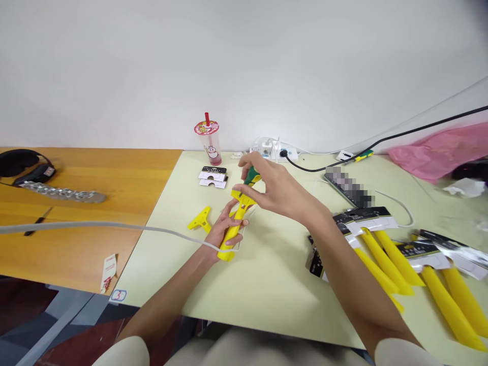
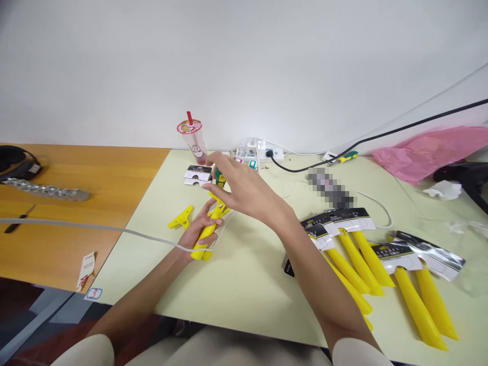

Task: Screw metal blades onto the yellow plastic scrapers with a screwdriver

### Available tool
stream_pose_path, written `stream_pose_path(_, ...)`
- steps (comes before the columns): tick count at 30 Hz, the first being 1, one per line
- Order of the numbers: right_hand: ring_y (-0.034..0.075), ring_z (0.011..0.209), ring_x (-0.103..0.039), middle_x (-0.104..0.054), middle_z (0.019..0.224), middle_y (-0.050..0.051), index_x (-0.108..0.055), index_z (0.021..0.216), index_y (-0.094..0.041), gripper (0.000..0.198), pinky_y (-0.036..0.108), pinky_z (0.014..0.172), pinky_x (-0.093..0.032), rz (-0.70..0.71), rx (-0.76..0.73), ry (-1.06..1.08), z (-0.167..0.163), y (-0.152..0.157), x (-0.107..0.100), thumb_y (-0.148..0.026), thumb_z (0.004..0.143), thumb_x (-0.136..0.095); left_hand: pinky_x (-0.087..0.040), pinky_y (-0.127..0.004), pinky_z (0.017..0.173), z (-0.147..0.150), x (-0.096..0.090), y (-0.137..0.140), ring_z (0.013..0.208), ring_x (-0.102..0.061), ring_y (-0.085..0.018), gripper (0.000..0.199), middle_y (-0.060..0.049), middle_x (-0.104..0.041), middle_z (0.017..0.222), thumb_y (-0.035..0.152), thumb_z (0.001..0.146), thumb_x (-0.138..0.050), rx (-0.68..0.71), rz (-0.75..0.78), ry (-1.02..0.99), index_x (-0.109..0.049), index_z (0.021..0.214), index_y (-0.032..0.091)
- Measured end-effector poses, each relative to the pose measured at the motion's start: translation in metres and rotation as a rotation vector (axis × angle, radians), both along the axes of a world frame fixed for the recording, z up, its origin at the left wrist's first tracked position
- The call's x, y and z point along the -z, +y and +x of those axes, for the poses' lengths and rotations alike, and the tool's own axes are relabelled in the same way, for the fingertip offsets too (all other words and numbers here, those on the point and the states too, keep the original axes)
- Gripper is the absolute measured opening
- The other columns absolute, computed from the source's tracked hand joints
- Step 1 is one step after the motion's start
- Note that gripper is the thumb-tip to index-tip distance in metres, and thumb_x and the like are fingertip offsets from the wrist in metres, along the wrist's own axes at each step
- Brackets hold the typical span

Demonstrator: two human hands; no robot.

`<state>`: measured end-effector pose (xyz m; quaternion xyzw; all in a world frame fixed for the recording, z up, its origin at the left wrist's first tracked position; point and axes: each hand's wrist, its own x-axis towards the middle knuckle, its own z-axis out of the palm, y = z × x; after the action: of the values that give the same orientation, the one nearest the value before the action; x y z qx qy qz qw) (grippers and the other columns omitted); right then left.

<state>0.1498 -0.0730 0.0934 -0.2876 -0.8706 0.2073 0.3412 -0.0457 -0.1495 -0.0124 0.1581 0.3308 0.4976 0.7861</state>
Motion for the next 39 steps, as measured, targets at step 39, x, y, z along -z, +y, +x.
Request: stream_pose_path(39,0.025,0.112,-0.072,-0.069,0.134,0.009,-0.055,0.129,-0.029,0.024,0.047,0.098,-0.061,-0.088,-0.095,0.067,-0.009,0.008,0.016,-0.019,0.107,-0.052,-0.038,-0.008,0.036,-0.012,0.005,0.007,0.088,-0.074,-0.01,0.077,-0.008,-0.069,0.142,0.005,0.08,-0.075,-0.078,0.077,0.026,-0.054,0.15,0.03)
